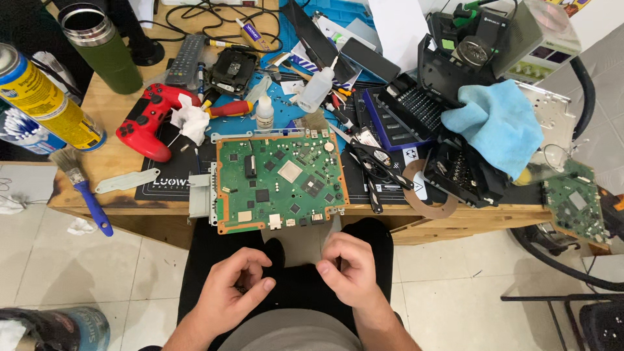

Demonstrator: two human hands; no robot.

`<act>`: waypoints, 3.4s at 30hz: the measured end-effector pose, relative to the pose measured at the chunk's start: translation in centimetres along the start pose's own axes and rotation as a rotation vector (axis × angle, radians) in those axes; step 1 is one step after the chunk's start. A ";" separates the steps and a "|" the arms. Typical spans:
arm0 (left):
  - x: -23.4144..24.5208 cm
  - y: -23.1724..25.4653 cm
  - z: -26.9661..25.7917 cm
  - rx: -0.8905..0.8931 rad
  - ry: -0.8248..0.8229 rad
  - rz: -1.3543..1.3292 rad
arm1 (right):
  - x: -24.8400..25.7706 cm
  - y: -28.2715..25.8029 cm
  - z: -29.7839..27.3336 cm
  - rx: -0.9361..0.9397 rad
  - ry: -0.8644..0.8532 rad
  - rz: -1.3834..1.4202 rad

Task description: The person holds a green circuit board, opens a drawer to retrieve a syringe, and applies a substance to a chip on the board. They then close the drawer and continue handling the board.

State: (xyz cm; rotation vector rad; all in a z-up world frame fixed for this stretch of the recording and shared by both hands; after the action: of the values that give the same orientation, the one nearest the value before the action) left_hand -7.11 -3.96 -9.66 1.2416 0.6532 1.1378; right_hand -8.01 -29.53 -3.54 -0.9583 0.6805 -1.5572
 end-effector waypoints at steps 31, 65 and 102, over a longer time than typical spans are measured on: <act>-28.4 -0.4 10.5 0.077 -1.012 0.308 | 29.6 16.0 -16.9 -0.733 0.557 -0.581; -41.2 -0.9 10.2 0.055 -1.360 0.570 | 44.0 20.2 -14.9 -0.582 0.417 -0.728; -44.9 4.4 7.4 -0.328 -1.085 0.320 | 41.7 9.6 -41.6 -0.629 0.694 -0.682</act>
State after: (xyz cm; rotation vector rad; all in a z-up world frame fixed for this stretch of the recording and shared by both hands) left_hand -17.56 -48.40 -11.74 1.4634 -0.5388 0.6143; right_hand -40.68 -75.32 -23.52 -1.1748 1.5032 -2.3927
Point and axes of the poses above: each hand's wrist, its own z-axis towards the middle knuckle, its own x-axis out of the back of the hand, y = z × x, the point moved 4 cm from there along z, towards the middle knuckle, and after that the axes turned 3 degrees about -x, right-handed, at the moved point
